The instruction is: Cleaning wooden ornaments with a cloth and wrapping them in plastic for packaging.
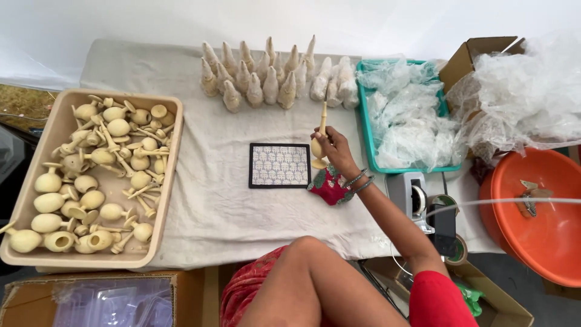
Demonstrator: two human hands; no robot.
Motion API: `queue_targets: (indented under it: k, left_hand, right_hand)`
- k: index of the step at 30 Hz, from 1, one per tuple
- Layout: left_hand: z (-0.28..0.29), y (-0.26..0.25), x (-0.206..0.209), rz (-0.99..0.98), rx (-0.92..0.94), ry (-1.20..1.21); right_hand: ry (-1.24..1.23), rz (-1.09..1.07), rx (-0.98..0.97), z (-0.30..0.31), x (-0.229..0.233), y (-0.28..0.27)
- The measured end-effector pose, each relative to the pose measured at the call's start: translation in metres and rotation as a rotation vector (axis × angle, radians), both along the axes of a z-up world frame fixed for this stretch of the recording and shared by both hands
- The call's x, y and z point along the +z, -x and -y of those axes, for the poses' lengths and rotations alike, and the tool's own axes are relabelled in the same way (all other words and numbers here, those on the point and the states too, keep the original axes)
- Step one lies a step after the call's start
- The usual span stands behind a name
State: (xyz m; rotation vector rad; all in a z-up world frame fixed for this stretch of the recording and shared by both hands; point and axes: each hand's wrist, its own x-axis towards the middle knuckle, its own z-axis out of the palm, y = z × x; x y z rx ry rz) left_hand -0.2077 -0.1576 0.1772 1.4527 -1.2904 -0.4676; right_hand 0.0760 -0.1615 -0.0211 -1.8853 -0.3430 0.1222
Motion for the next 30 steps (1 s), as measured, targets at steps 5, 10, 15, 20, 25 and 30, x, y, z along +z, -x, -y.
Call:
queue_targets:
  k: [5, 10, 15, 20, 25, 30]
  left_hand:
    - [-0.048, -0.062, -0.012, -0.081, 0.163, 0.168]
    - [-0.147, -0.131, -0.132, -0.140, 0.277, 0.274]
    - [-0.172, -0.160, -0.214, 0.011, 1.470, 0.024]
    - [-0.170, -0.180, -0.199, -0.386, 1.432, -0.136]
    - [-0.181, -0.189, -0.228, -0.479, 1.169, 0.091]
    - [-0.179, -0.192, -0.225, -0.766, 0.861, 0.244]
  right_hand:
    - [-0.154, -0.075, 0.011, -0.008, 0.018, 0.015]
    - [-0.366, -0.113, -0.003, -0.019, 0.039, 0.032]
    - [-0.453, -0.187, -0.016, -0.047, 0.038, 0.059]
    - [-0.400, -0.155, 0.102, -0.058, 0.053, 0.066]
    - [-0.371, -0.281, 0.328, -0.040, 0.075, 0.051]
    - [-0.450, -0.362, 0.596, -0.041, 0.087, 0.050]
